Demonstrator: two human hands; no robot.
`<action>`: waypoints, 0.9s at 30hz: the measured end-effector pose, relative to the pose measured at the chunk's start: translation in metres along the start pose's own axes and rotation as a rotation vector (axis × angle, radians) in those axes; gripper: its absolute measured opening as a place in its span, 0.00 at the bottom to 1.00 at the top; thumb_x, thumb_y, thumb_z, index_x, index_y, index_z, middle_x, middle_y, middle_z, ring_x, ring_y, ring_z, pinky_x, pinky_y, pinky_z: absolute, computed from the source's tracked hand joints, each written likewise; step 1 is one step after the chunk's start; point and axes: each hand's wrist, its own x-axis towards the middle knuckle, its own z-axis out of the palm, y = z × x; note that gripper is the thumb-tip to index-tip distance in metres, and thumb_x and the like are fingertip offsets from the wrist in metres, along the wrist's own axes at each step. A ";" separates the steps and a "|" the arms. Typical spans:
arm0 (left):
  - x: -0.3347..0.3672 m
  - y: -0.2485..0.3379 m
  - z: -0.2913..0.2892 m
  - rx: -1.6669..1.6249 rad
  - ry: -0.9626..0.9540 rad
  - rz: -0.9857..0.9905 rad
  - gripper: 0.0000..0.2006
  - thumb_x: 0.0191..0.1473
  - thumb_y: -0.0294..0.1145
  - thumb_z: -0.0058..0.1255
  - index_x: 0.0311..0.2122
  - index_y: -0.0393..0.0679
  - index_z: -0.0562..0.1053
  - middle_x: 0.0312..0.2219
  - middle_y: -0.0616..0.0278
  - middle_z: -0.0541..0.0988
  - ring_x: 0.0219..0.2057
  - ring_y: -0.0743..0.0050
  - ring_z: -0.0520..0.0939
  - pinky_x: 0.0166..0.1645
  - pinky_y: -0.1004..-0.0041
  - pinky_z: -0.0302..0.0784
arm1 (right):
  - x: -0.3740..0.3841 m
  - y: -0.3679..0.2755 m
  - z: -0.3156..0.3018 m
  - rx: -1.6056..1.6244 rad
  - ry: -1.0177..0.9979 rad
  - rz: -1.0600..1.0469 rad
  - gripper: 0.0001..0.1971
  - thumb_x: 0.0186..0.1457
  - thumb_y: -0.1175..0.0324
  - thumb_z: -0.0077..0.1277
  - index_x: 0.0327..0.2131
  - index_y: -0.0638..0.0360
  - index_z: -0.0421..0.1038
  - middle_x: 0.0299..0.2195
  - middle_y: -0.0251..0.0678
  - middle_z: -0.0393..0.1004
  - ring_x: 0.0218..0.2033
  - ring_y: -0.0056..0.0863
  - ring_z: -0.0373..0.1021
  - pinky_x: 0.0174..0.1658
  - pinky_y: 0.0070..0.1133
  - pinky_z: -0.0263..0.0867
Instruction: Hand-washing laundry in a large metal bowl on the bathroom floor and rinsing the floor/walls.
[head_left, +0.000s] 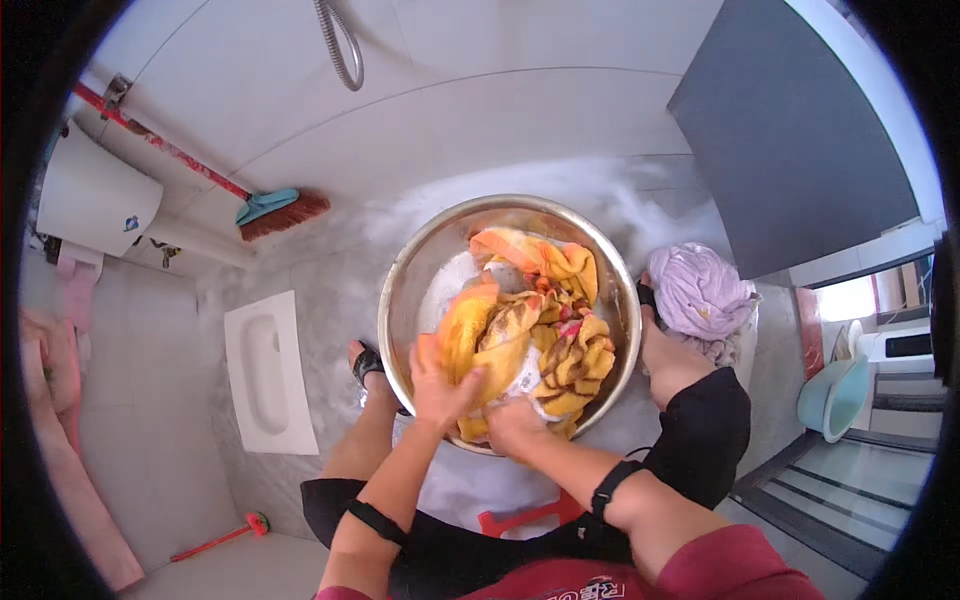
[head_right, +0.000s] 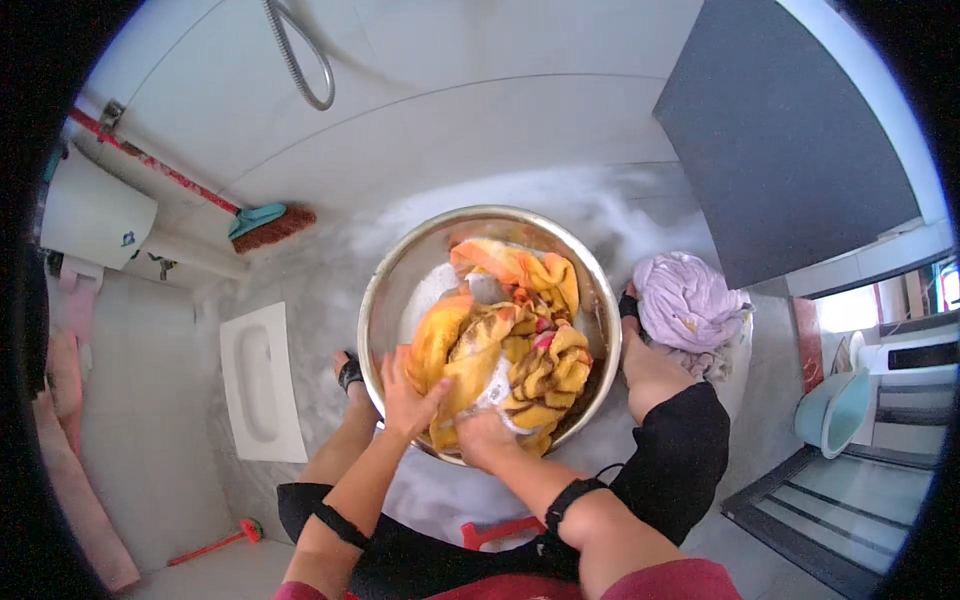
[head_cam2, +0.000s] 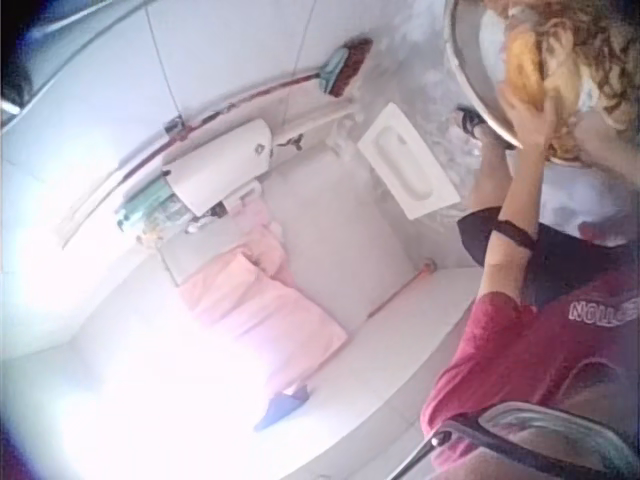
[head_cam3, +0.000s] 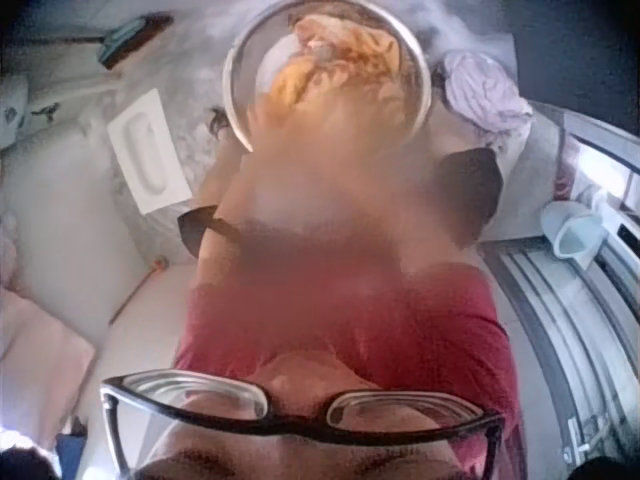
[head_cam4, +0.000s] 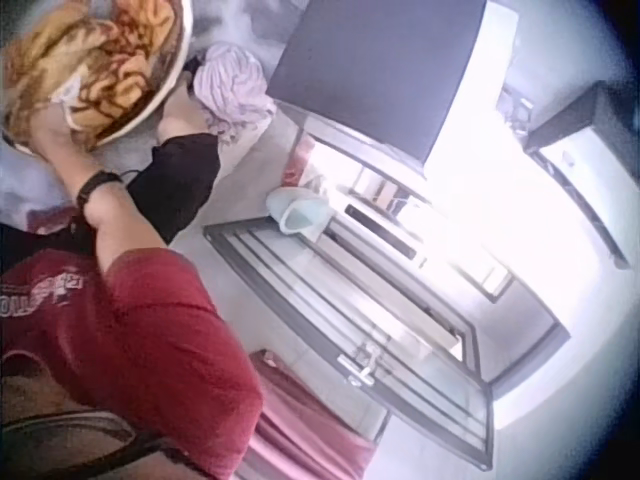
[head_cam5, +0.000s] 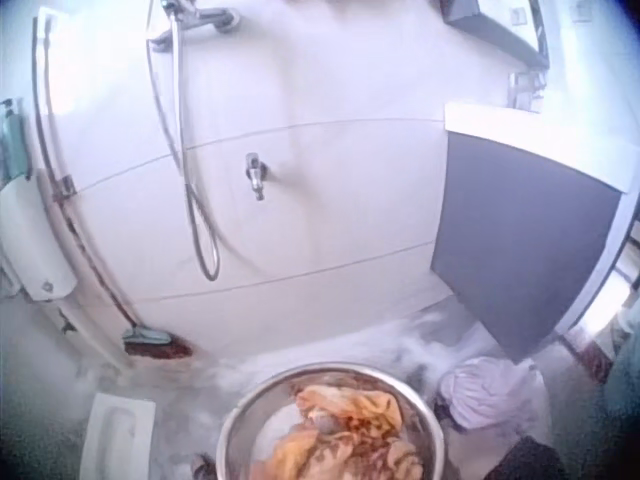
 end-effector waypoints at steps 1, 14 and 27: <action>0.007 0.013 0.004 0.047 -0.152 0.074 0.55 0.38 0.62 0.63 0.65 0.41 0.50 0.63 0.33 0.47 0.64 0.35 0.51 0.65 0.51 0.51 | 0.010 0.003 0.009 0.009 -0.004 0.006 0.20 0.46 0.63 0.51 0.45 0.58 0.72 0.38 0.46 0.78 0.45 0.43 0.73 0.51 0.44 0.60; 0.195 0.074 0.078 0.403 -0.480 0.361 0.56 0.35 0.66 0.63 0.66 0.53 0.51 0.66 0.41 0.43 0.66 0.31 0.45 0.66 0.39 0.43 | 0.170 -0.034 0.133 0.326 0.408 -0.239 0.22 0.53 0.64 0.45 0.52 0.56 0.68 0.54 0.45 0.67 0.57 0.50 0.59 0.58 0.51 0.52; 0.210 0.129 0.170 0.571 -0.844 0.142 0.61 0.31 0.58 0.67 0.68 0.49 0.45 0.59 0.38 0.64 0.54 0.46 0.74 0.56 0.59 0.70 | 0.019 0.012 0.000 0.238 0.107 -0.274 0.23 0.59 0.68 0.37 0.59 0.50 0.61 0.53 0.39 0.68 0.57 0.30 0.62 0.62 0.27 0.52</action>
